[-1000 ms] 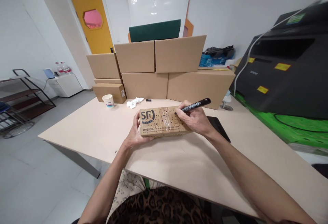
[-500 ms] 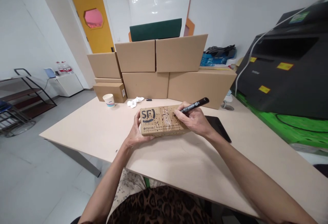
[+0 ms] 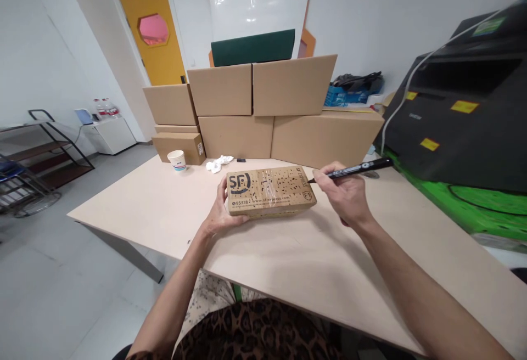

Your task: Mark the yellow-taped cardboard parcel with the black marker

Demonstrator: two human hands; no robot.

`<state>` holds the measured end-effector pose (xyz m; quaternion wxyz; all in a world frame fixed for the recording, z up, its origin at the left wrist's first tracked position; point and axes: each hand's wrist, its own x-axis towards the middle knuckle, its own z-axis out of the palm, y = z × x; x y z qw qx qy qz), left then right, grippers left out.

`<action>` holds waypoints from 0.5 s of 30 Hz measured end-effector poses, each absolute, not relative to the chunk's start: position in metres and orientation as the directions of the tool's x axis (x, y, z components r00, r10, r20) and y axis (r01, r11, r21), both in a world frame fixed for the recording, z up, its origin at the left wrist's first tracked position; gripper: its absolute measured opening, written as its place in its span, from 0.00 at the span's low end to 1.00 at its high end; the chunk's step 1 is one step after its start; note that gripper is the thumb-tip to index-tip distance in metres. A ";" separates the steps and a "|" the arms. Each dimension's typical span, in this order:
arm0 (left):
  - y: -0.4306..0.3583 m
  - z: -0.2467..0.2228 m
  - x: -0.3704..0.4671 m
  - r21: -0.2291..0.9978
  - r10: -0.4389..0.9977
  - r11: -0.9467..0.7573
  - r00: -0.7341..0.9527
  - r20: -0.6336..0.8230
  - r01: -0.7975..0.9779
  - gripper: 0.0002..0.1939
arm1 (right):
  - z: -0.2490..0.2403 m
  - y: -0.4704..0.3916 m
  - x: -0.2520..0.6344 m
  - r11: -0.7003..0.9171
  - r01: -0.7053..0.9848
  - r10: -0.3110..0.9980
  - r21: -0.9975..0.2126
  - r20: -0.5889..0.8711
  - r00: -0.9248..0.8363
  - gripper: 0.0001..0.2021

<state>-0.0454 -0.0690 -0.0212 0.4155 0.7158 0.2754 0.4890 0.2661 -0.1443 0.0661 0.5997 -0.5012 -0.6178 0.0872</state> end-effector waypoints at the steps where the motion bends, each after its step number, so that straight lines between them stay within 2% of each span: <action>1: -0.068 -0.021 -0.045 0.869 0.809 -0.495 0.363 0.462 -0.002 0.71 | 0.062 -0.140 0.276 0.404 0.569 0.741 -0.716 0.621 0.255 0.15; 4: -0.065 -0.018 -0.045 0.890 0.829 -0.456 0.363 0.424 0.000 0.72 | 0.045 -0.125 0.301 0.110 0.730 0.846 -0.675 0.449 0.288 0.19; 7: -0.061 -0.016 -0.044 0.910 0.837 -0.414 0.379 0.394 -0.033 0.72 | 0.029 -0.111 0.308 -0.099 0.834 0.940 -0.543 0.225 0.258 0.14; 11: -0.057 -0.013 -0.043 0.913 0.833 -0.403 0.389 0.394 -0.063 0.72 | 0.009 -0.100 0.299 -0.164 0.929 0.986 -0.330 -0.038 0.161 0.16; 15: -0.053 -0.007 -0.042 0.924 0.832 -0.374 0.411 0.372 -0.081 0.70 | -0.004 -0.095 0.292 -0.175 0.946 0.982 -0.273 -0.113 0.150 0.17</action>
